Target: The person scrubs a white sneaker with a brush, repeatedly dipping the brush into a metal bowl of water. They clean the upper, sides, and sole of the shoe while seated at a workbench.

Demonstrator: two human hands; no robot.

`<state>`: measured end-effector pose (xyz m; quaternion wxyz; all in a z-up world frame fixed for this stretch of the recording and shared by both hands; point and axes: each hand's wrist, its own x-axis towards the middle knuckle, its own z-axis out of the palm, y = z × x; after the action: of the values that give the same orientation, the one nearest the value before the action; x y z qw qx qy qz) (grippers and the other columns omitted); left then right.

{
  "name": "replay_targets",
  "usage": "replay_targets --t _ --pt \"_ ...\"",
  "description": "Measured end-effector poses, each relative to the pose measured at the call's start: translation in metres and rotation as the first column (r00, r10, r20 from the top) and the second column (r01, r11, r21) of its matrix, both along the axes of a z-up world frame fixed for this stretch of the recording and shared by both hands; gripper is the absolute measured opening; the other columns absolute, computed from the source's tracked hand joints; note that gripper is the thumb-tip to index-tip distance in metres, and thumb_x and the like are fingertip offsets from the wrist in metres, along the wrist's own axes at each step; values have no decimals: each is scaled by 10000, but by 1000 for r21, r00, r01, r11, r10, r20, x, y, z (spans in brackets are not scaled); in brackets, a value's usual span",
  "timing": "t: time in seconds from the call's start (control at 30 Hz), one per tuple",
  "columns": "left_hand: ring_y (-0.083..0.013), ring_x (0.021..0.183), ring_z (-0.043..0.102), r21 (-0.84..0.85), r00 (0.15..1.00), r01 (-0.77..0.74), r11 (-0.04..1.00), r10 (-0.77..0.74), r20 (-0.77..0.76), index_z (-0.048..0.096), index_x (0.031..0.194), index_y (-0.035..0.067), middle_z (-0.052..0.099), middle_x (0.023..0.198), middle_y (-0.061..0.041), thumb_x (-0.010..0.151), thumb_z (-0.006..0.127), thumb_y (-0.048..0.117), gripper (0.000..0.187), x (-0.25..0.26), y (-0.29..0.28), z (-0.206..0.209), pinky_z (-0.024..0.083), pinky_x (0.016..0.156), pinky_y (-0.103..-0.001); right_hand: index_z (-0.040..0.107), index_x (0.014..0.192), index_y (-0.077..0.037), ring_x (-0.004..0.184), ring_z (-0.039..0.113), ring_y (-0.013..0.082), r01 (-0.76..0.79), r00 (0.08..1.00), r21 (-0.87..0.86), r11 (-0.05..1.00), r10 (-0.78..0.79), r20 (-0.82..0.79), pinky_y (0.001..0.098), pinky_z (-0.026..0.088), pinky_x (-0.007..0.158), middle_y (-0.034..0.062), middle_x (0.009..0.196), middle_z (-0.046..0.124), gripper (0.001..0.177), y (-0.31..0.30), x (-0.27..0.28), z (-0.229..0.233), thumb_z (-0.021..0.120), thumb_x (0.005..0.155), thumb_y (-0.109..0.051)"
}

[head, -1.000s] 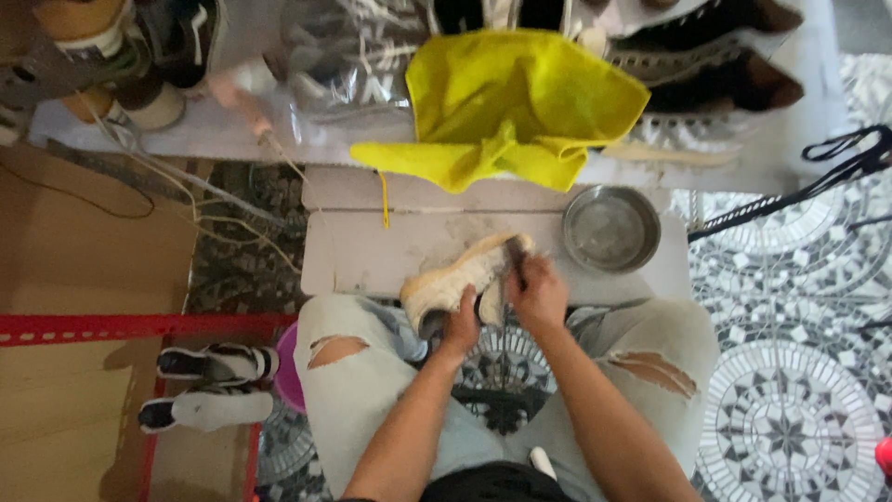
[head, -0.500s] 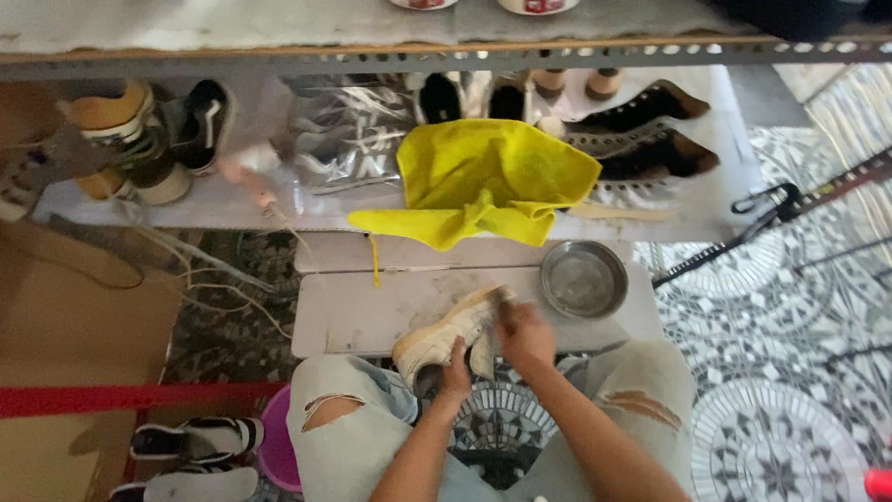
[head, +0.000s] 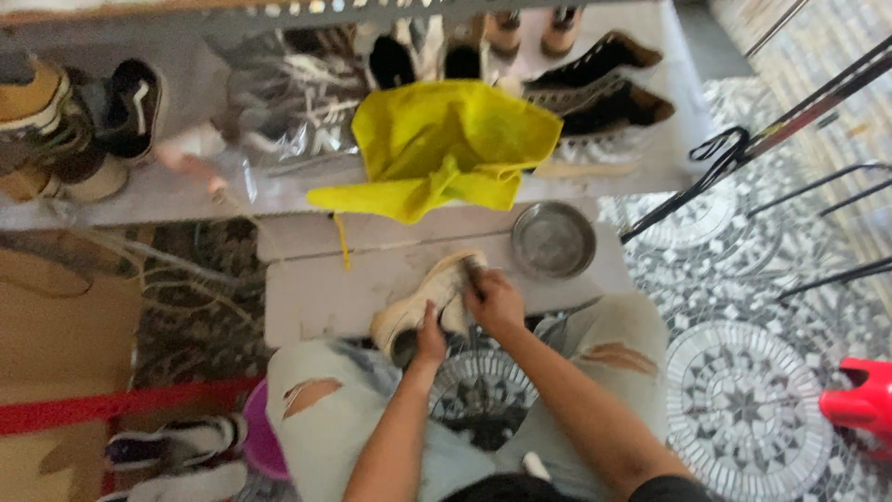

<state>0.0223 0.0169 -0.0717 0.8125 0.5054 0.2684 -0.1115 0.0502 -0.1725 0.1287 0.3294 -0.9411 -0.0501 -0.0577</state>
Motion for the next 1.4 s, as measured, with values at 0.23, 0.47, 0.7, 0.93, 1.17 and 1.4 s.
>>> replay_targets --t 0.23,0.47,0.7,0.93,1.17,1.4 --pt "-406 1620 406 108 988 -66 992 50 144 401 1727 41 443 1743 -252 1152 631 587 825 -13 -10 94 301 1363 -600 782 1175 17 782 758 461 36 999 -119 992 -33 23 579 624 605 195 1081 677 457 -13 7 2 662 1083 -414" --pt "-389 1659 357 146 992 -28 989 10 122 320 1769 58 389 1788 -228 1158 551 636 872 -18 -15 72 219 1411 -595 775 1203 -65 915 766 503 -66 996 -23 998 67 56 607 638 679 198 1050 702 411 -17 17 -19 709 1044 -437" --pt "-380 1651 363 205 996 -3 979 -14 85 361 1747 30 410 1774 -228 1179 542 580 811 -24 -7 137 209 1400 -587 740 983 -153 817 733 418 101 990 -70 992 -94 102 549 612 604 86 978 605 366 -6 17 -26 697 1041 -512" --pt "-401 1635 409 337 995 86 938 -95 12 429 1689 6 455 1741 -267 1205 474 519 707 -28 -14 152 197 1409 -581 760 1317 -77 835 784 454 17 995 -197 980 3 103 564 617 658 196 1038 729 540 -7 44 -21 643 1077 -546" --pt "-334 1631 433 341 992 118 933 -129 9 461 1675 94 526 1697 -186 1207 444 557 658 -30 -15 186 282 1373 -574 795 1121 -82 899 784 486 -62 996 -234 970 44 -78 598 628 726 208 1048 741 472 3 35 9 641 1058 -524" --pt "-368 1636 424 438 981 193 878 -184 -62 495 1655 63 498 1720 -216 1178 495 575 700 -43 -21 218 257 1386 -560 722 1179 -91 812 777 411 -34 997 -288 957 12 -79 541 606 667 164 967 709 455 -15 32 -3 582 1086 -514"
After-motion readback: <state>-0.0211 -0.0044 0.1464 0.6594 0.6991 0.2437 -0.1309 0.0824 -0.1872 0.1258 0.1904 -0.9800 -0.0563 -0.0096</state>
